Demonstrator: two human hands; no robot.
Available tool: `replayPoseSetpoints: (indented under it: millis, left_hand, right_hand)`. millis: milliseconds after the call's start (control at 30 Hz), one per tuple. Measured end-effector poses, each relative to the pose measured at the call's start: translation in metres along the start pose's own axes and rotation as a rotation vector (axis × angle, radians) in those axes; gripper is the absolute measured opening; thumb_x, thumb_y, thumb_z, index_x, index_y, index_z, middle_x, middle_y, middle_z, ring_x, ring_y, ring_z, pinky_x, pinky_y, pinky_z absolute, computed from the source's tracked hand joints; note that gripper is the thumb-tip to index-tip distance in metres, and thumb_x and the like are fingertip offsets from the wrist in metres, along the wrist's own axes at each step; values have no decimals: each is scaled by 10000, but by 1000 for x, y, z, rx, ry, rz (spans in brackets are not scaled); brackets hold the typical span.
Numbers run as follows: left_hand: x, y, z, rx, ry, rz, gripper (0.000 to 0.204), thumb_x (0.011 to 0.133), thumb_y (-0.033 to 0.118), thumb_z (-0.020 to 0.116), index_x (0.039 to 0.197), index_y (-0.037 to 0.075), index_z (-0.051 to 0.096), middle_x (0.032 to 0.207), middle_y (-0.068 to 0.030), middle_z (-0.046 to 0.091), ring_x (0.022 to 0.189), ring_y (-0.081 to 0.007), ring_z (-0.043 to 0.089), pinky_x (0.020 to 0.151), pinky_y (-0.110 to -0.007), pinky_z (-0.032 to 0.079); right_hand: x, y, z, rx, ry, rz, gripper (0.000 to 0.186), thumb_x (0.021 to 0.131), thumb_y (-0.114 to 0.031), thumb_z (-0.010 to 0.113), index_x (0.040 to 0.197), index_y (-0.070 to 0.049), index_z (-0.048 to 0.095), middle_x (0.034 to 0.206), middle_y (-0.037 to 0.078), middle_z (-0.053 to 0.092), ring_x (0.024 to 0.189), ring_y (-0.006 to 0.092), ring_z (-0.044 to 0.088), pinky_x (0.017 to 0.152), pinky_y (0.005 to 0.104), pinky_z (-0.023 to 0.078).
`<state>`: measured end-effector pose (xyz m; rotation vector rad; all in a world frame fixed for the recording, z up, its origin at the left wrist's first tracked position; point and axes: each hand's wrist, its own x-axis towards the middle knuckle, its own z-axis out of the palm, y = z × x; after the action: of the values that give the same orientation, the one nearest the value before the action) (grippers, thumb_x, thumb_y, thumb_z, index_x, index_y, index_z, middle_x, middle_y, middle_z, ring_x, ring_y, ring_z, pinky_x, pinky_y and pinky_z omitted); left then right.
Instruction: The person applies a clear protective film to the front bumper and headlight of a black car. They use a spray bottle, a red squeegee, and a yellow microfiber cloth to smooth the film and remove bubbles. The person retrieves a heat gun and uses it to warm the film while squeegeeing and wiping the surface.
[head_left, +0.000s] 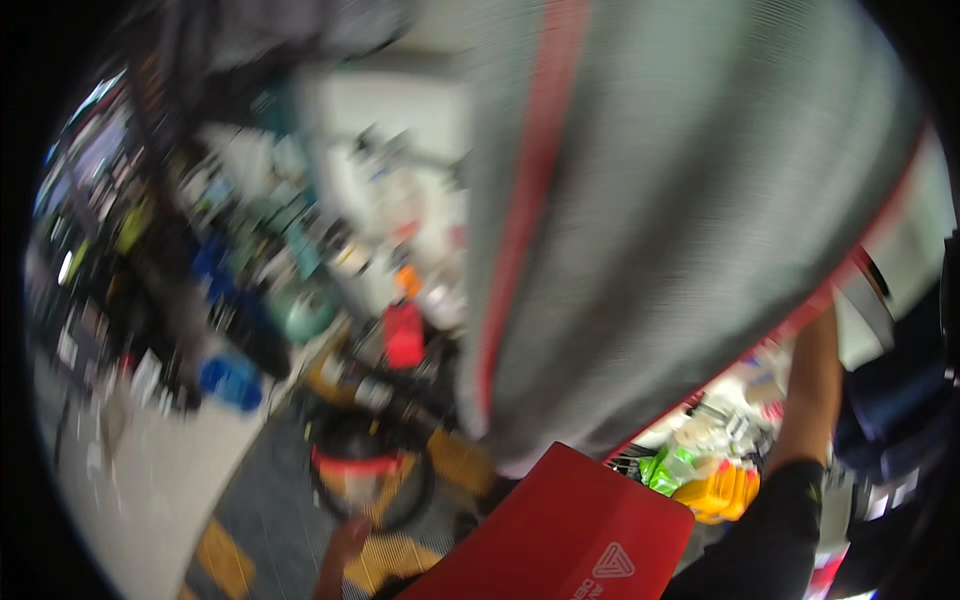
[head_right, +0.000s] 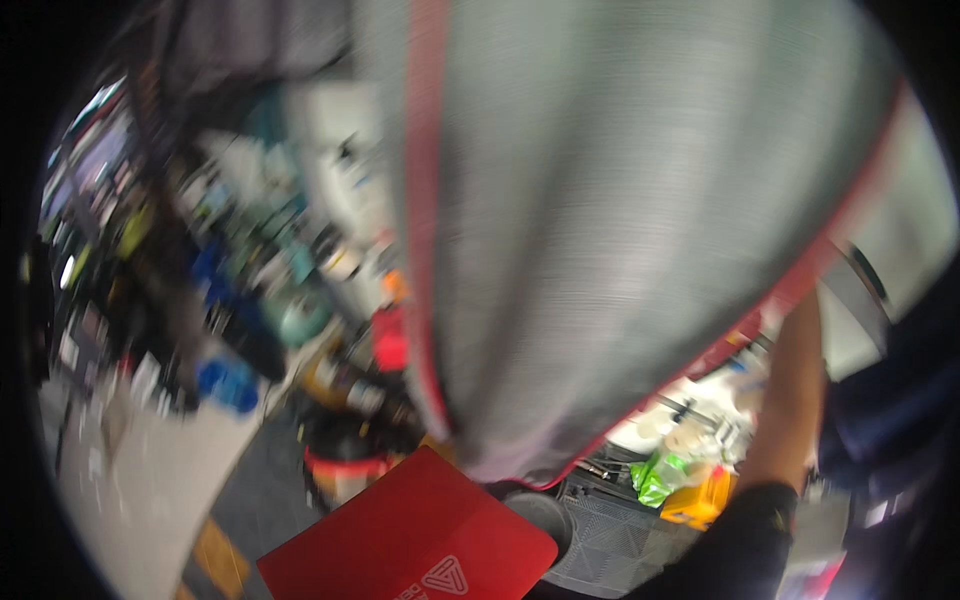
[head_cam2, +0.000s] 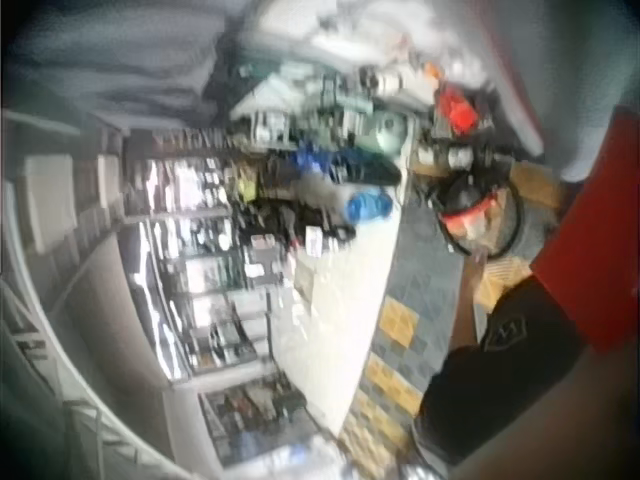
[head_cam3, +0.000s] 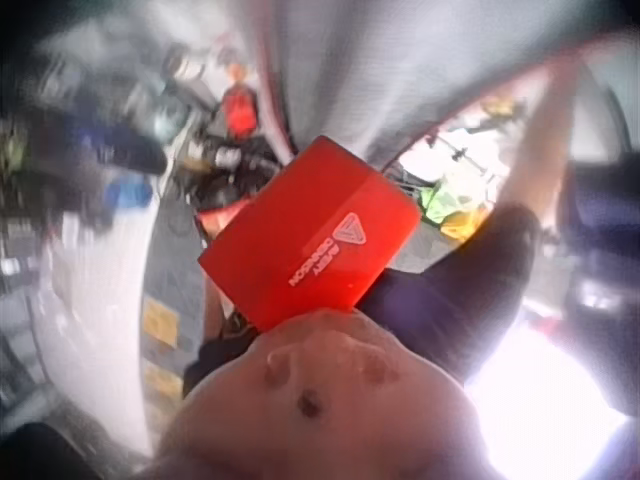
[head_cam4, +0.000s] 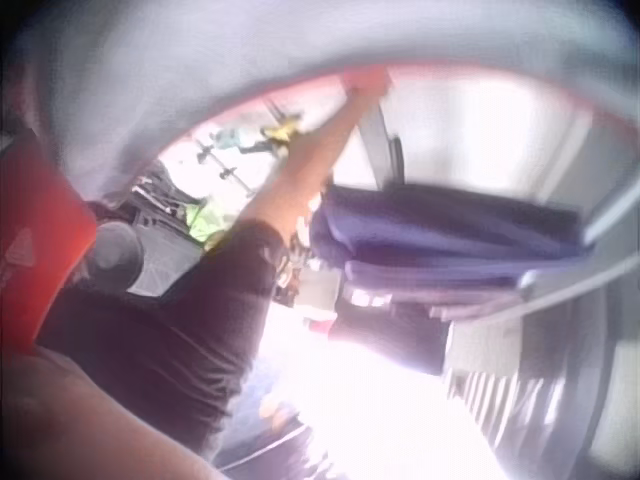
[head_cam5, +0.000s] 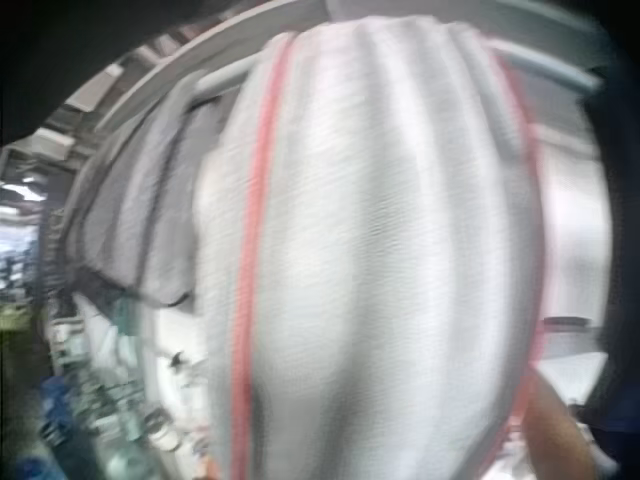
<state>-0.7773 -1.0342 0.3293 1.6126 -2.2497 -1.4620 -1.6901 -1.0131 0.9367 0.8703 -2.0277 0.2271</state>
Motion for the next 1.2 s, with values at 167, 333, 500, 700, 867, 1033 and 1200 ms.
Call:
replayPoseSetpoints:
  millis: [167,333,500,700,867,1033,1200]
  left_hand:
    - [-16,84,-27,-71,-92,-118,513,1008,389,623,1431,103,576,1263,-178,708,1156,-315,686,983,-407,529]
    - [-119,-65,16,-119,173,-472,451,990,413,594,1317,110,662,1250,-159,708,1177,-342,664,1013,-436,522]
    - [-235,-197,74,-71,187,-710,327,968,272,661,1232,86,710,1009,-108,762,846,-230,736,735,-371,586]
    - [-301,-272,62,-467,153,-910,407,950,405,638,1280,175,701,1299,-35,701,1191,-246,670,1002,-399,541]
    - [-372,-294,103,-313,307,-650,388,988,391,588,1244,126,708,1286,-108,697,1186,-289,663,1008,-430,533]
    - [-396,-293,61,-579,592,-764,431,978,389,572,1241,72,701,1299,-180,683,1224,-370,629,1050,-433,499]
    - [-500,-331,126,-585,505,-1094,422,976,383,581,1236,85,727,1272,-147,704,1157,-358,676,1012,-446,525]
  right_hand:
    - [-56,29,16,107,154,-50,216,921,-162,619,1092,-78,721,1014,133,738,968,312,708,848,445,577]
    - [-268,-80,38,557,223,148,231,911,-159,650,1117,-74,708,1012,122,739,955,298,715,842,434,575]
    - [-635,-252,13,943,-741,470,256,901,-156,680,1142,-70,696,1011,111,741,942,285,721,835,422,573]
    - [-823,-492,8,1252,-621,-1359,315,926,-206,704,1198,-48,683,943,84,721,936,225,710,818,385,563]
    - [-738,-612,-81,1463,-1954,113,178,951,-177,645,1100,-95,694,778,16,632,635,129,614,524,277,473]
    - [-741,-620,-60,1066,-1943,91,101,977,-194,603,944,-100,618,730,30,587,558,143,548,445,297,386]
    - [-815,-810,-161,807,-2077,-492,119,964,-179,591,984,-71,636,825,87,614,675,216,579,562,352,421]
